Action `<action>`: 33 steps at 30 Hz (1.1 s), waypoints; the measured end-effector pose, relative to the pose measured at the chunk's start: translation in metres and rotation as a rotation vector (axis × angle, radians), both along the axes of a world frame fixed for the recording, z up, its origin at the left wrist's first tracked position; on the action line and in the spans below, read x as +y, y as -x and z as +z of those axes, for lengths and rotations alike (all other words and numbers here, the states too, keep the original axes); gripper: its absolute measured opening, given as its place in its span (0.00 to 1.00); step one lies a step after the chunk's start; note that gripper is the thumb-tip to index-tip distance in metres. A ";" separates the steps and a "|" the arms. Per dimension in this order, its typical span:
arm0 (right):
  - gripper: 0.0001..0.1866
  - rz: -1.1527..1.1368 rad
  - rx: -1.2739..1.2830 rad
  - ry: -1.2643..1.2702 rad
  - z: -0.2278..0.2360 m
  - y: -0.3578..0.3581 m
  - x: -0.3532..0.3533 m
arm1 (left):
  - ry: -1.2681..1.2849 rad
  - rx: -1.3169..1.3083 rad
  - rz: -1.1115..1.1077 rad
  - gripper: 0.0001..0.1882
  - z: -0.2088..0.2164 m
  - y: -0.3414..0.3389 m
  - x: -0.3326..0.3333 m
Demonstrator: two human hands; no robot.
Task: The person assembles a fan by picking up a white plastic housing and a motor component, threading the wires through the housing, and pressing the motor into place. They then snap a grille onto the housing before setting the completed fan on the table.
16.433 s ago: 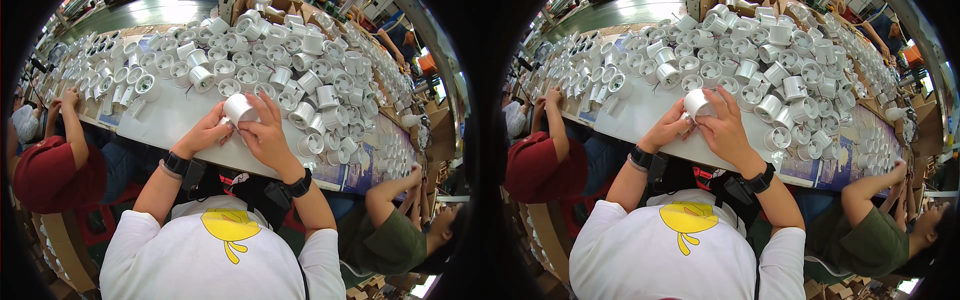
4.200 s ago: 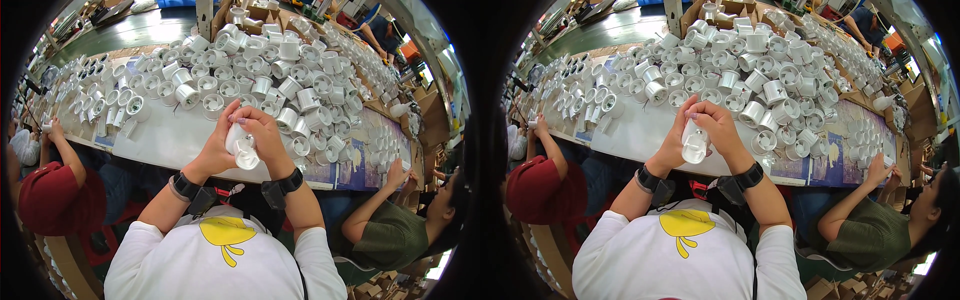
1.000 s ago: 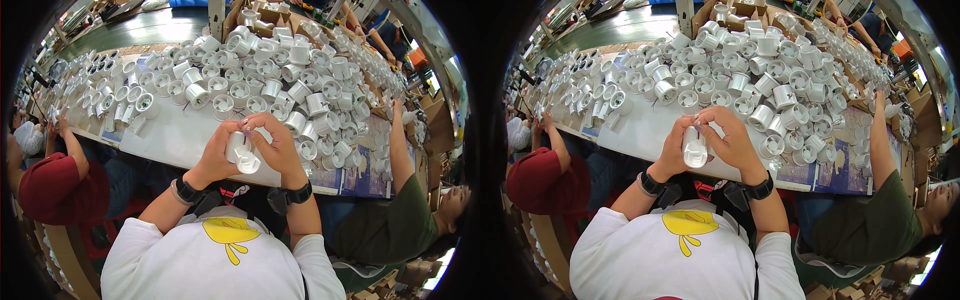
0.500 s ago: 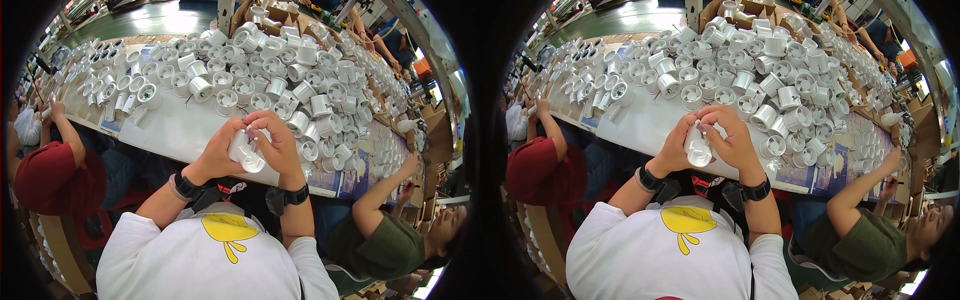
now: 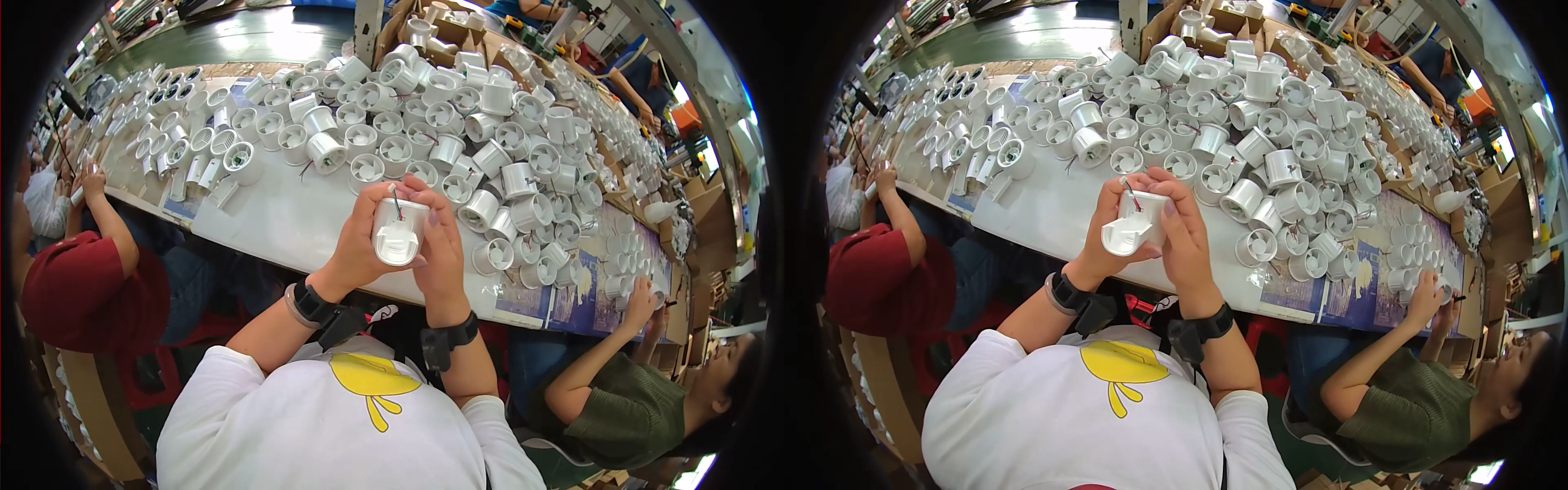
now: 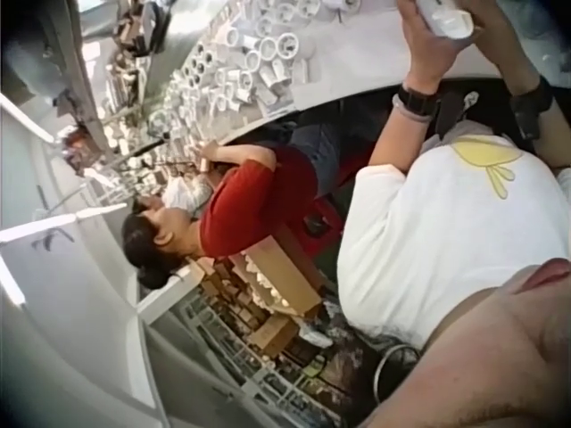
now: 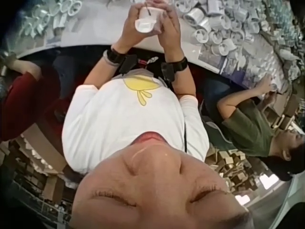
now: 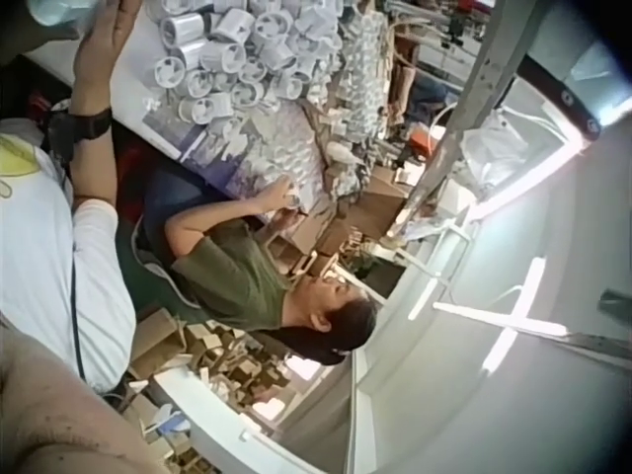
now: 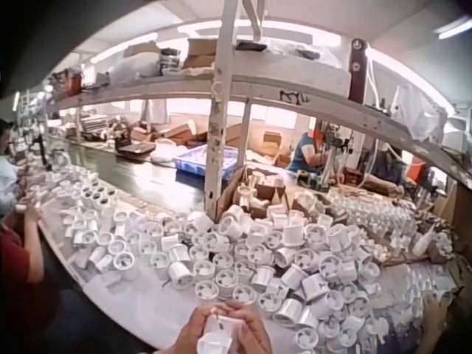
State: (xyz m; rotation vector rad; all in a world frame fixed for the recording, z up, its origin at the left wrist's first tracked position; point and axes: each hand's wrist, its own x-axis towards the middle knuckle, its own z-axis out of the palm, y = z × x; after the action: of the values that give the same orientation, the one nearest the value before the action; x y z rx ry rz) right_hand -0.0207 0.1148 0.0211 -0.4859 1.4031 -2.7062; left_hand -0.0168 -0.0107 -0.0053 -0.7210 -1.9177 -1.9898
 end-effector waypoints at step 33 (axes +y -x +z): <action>0.09 -0.286 0.116 0.078 -0.004 -0.028 -0.013 | -0.763 -0.232 -0.314 0.09 0.013 -0.016 0.032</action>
State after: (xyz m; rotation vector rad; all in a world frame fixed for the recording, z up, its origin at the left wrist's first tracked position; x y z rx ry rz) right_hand 0.0076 0.1019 0.0168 -0.4884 1.5059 -3.0122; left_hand -0.0006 0.0216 0.0081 -0.6069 -1.0018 -2.8242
